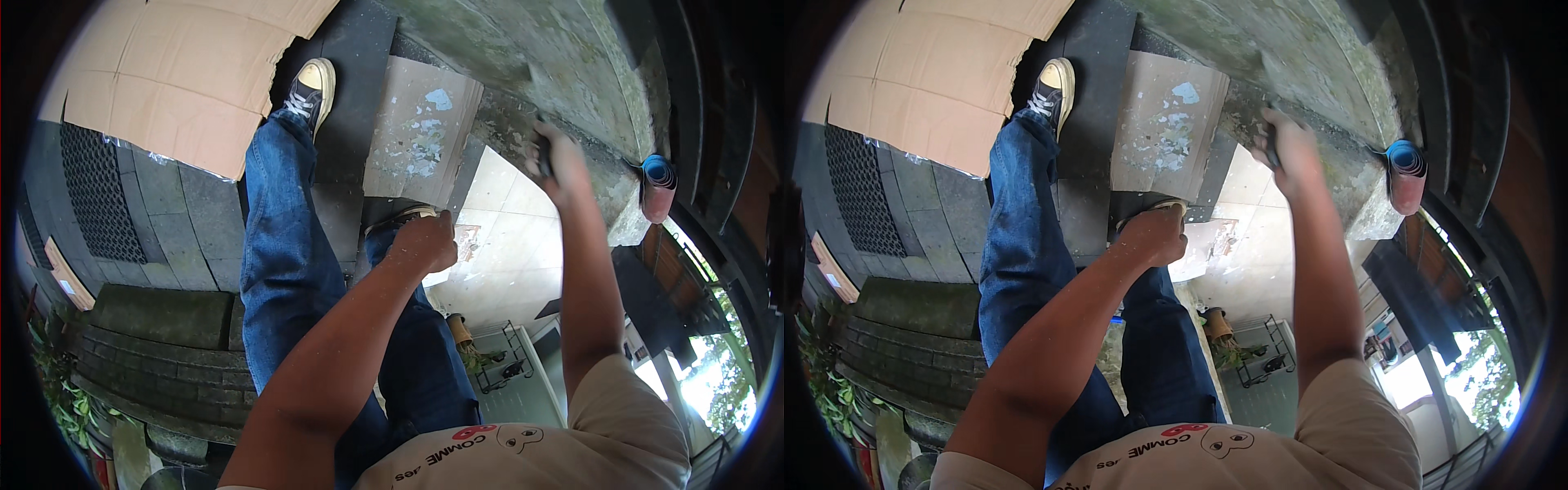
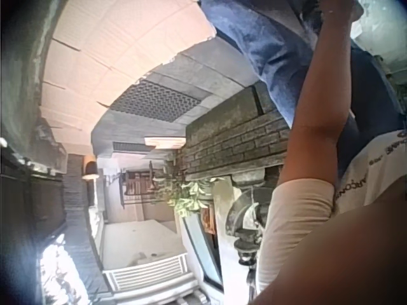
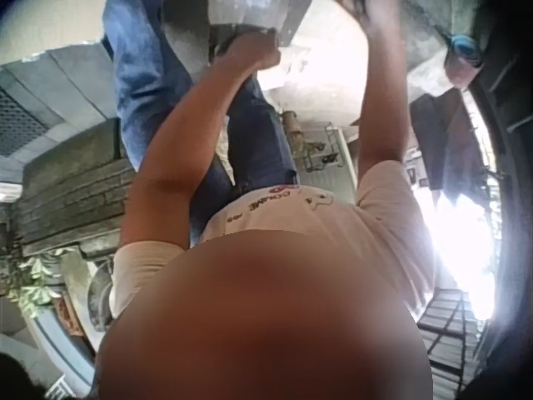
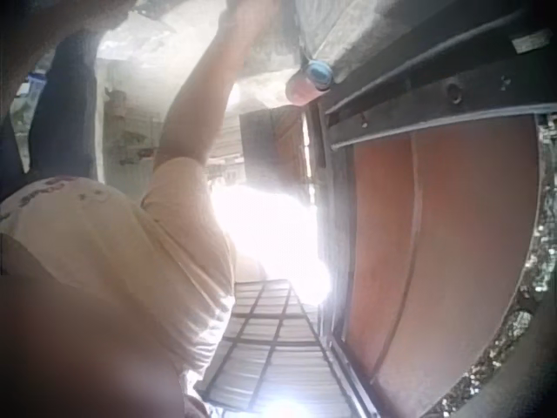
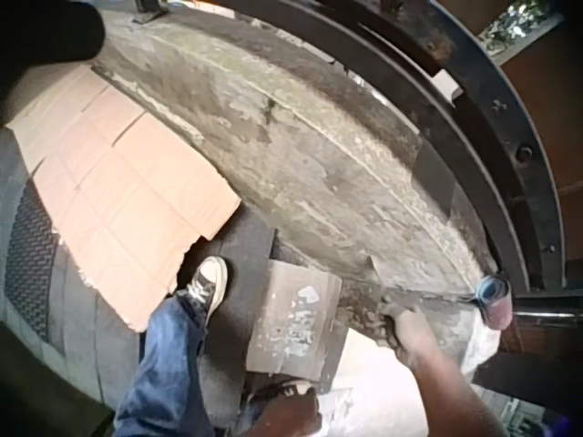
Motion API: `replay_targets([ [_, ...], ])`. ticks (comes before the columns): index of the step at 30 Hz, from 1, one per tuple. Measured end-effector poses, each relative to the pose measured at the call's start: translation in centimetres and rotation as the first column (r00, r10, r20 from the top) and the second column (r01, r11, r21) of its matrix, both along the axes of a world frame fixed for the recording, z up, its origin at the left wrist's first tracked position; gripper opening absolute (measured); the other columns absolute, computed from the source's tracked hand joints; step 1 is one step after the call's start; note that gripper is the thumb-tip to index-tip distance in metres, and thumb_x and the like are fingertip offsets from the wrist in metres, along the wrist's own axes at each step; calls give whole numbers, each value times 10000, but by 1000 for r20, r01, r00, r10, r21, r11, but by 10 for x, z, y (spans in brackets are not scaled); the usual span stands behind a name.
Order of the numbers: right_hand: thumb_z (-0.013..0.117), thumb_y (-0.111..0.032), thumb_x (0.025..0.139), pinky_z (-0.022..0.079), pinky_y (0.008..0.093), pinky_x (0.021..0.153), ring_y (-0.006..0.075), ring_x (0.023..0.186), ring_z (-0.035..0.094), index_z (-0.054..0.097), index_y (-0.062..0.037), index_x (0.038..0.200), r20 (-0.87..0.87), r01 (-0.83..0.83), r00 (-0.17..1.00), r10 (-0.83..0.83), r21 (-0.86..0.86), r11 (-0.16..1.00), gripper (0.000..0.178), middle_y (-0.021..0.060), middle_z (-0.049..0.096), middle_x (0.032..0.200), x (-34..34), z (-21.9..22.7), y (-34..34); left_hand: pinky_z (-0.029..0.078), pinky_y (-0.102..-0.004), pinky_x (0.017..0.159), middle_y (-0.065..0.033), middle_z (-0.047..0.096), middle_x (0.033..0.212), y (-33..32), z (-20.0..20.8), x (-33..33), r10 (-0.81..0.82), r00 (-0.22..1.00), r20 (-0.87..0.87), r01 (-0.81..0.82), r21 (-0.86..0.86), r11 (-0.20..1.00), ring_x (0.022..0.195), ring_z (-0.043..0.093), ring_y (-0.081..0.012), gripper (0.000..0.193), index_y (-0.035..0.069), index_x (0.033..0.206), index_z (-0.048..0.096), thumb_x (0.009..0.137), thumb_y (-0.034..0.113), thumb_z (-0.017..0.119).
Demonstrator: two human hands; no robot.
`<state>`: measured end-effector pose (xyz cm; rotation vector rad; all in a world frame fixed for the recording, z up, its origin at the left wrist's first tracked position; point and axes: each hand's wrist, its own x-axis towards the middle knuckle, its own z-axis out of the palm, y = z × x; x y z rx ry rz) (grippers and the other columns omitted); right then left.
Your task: Scraping and sanding a concrete gate post to prepare it for repair.
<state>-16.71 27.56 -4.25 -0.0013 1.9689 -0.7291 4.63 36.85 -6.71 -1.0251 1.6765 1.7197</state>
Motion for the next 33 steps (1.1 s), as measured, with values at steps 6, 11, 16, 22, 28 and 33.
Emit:
replay_targets([
  [6,569,-210,920,228,271,333,124,372,398,513,-61,785,21,-278,961,277,68,958,208,31,468,563,-4,21,-35,510,-475,836,-277,655,993,-2,6,-5,40,997,-59,-40,-3,999,925,650,-397,406,-36,1181,483,876,232,495],
  [11,565,-210,920,207,288,318,129,348,373,516,-65,758,-37,-215,975,217,44,976,222,34,475,572,27,-17,-47,506,-471,847,-262,660,1009,-2,2,-7,20,998,-54,-20,15,1000,946,647,-402,406,-22,1195,484,877,230,490],
  [16,576,-234,934,206,245,297,94,337,362,517,-44,866,134,-104,985,107,-29,994,211,14,473,589,4,34,-30,495,-472,871,-252,662,1020,-2,6,-6,34,998,-55,-35,-18,999,964,644,-397,405,-21,1198,486,878,227,481],
  [22,564,-230,945,186,231,289,70,325,330,509,-43,896,120,-150,982,143,52,987,201,1,460,583,-8,65,-42,495,-464,882,-257,657,1041,-9,8,-5,8,999,-31,-7,26,1000,994,637,-387,399,-29,1187,489,881,227,476],
  [28,565,-257,944,187,240,305,76,336,307,514,-52,865,-20,-222,973,228,162,962,226,-1,452,577,-17,1,-31,494,-460,886,-251,651,1067,-12,9,-12,-31,999,-42,32,31,999,1003,636,-379,408,-29,1194,492,885,237,480],
  [33,581,-276,939,188,230,295,75,326,315,526,-42,882,83,-142,988,132,118,983,247,3,451,583,-27,47,-18,481,-457,911,-231,634,1135,-15,10,-8,-27,999,-18,27,50,998,1059,616,-368,414,-2,1219,496,880,233,494],
])
